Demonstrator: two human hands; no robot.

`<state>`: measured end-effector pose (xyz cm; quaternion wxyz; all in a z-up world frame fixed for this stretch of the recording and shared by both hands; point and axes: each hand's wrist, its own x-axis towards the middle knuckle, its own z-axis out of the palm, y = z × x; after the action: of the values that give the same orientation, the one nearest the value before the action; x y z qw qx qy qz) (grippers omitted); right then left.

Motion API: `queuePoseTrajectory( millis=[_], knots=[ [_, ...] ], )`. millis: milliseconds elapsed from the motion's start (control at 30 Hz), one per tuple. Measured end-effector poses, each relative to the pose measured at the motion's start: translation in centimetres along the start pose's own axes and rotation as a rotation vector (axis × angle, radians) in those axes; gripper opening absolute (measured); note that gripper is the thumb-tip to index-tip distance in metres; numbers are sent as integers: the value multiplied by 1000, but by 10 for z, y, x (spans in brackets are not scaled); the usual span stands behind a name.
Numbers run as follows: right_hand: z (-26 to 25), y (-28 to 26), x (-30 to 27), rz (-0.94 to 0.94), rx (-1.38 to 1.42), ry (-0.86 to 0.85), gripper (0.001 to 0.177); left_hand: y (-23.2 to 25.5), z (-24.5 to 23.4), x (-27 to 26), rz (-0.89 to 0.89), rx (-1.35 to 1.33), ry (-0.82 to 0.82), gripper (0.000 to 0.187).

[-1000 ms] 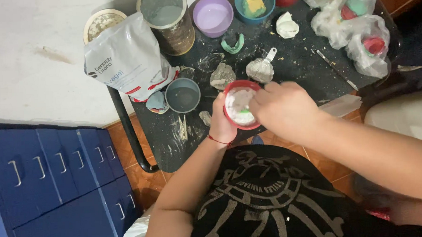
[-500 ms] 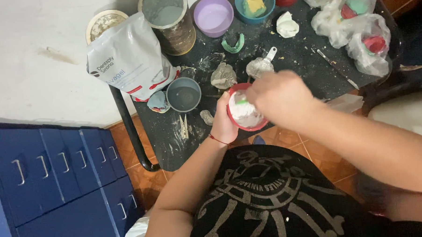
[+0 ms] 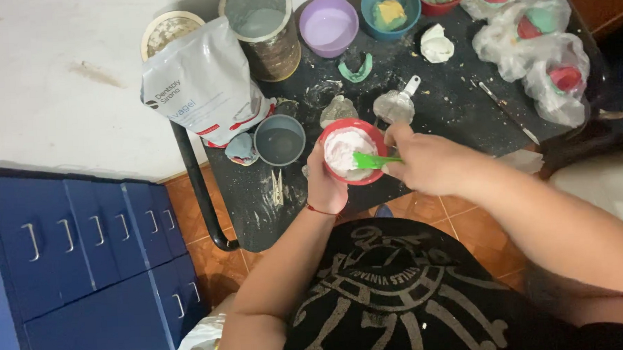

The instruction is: The person mixes a white powder with a liquid in a red bowl using a green spatula. They add more powder from a bag and water from a purple bowl, stirring until a pink paste forms. The person then applies the paste to a dental mold and places it on the table.

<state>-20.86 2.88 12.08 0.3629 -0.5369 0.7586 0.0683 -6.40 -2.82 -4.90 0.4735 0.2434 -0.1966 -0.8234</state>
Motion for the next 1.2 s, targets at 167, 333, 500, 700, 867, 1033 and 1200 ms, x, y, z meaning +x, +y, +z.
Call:
queuePoseTrajectory(
  millis=[167, 333, 500, 700, 867, 1033, 1200],
  knots=[
    [-13, 36, 85, -211, 799, 199, 47, 5, -4, -2, 19, 5, 16, 45],
    [10, 86, 252, -384, 952, 448, 51, 8, -23, -9, 49, -93, 91, 47],
    [18, 69, 323, -300, 808, 588, 56, 27, -9, -28, 56, -136, 177, 49],
    [30, 76, 361, -197, 630, 753, 23, 22, -39, -27, 97, -140, 218, 54],
    [10, 63, 271, -307, 643, 778, 22, 21, -46, -23, 116, -151, 188, 52],
    [-7, 65, 155, -441, 558, 788, 33, 23, -31, -15, 142, -134, 139, 47],
    [-20, 62, 53, -475, 348, 660, 26, 27, -12, -26, 180, -31, 6, 53]
  ],
)
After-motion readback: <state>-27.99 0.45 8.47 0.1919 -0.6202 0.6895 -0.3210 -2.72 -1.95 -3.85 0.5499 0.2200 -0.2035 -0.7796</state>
